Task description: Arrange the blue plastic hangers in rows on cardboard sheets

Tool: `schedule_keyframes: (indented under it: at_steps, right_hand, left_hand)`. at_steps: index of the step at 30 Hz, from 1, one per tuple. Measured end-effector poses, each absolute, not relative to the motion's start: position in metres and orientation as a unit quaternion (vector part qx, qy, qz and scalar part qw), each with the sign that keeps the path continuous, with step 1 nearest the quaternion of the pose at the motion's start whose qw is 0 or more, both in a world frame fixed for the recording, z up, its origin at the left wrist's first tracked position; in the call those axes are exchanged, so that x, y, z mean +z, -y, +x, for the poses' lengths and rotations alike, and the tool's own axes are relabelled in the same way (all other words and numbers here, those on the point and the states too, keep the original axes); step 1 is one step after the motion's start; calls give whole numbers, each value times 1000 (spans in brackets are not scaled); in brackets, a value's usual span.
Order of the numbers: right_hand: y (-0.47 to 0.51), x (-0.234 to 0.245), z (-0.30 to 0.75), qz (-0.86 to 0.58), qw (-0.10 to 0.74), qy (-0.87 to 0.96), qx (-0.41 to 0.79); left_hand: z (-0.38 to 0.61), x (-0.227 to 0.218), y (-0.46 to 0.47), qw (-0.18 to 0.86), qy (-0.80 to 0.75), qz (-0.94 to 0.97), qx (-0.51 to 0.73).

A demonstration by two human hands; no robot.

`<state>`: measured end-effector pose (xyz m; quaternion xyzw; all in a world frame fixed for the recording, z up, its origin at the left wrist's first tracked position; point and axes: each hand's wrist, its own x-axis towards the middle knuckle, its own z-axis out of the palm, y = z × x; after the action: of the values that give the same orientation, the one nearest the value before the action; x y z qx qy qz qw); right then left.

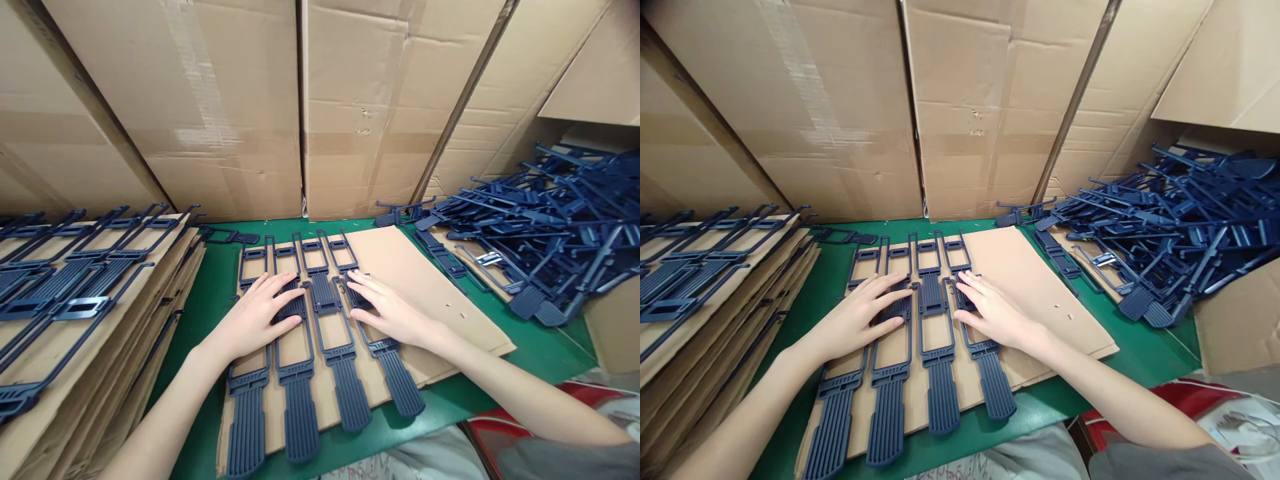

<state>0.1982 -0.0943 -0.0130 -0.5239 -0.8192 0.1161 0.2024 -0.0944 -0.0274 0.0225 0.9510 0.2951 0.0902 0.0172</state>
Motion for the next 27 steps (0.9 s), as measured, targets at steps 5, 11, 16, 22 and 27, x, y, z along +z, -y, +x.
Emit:
schedule_keyframes:
  at_steps: [5,11,16,22,27]
  right_hand:
    - [94,-14,198,-527,197,819,110]
    - [95,-15,198,-525,213,816,117]
    - [96,-16,197,-526,239,807,121]
    - [90,-4,204,-560,313,759,106]
    - [84,2,258,-678,406,612,36]
  left_hand:
    - [-94,22,28,16,-295,951,91]
    - [-95,22,27,17,-292,952,94]
    - [-96,22,29,22,-289,951,104]
    - [-98,27,31,34,-303,944,124]
    - [-102,24,25,-38,-428,881,197]
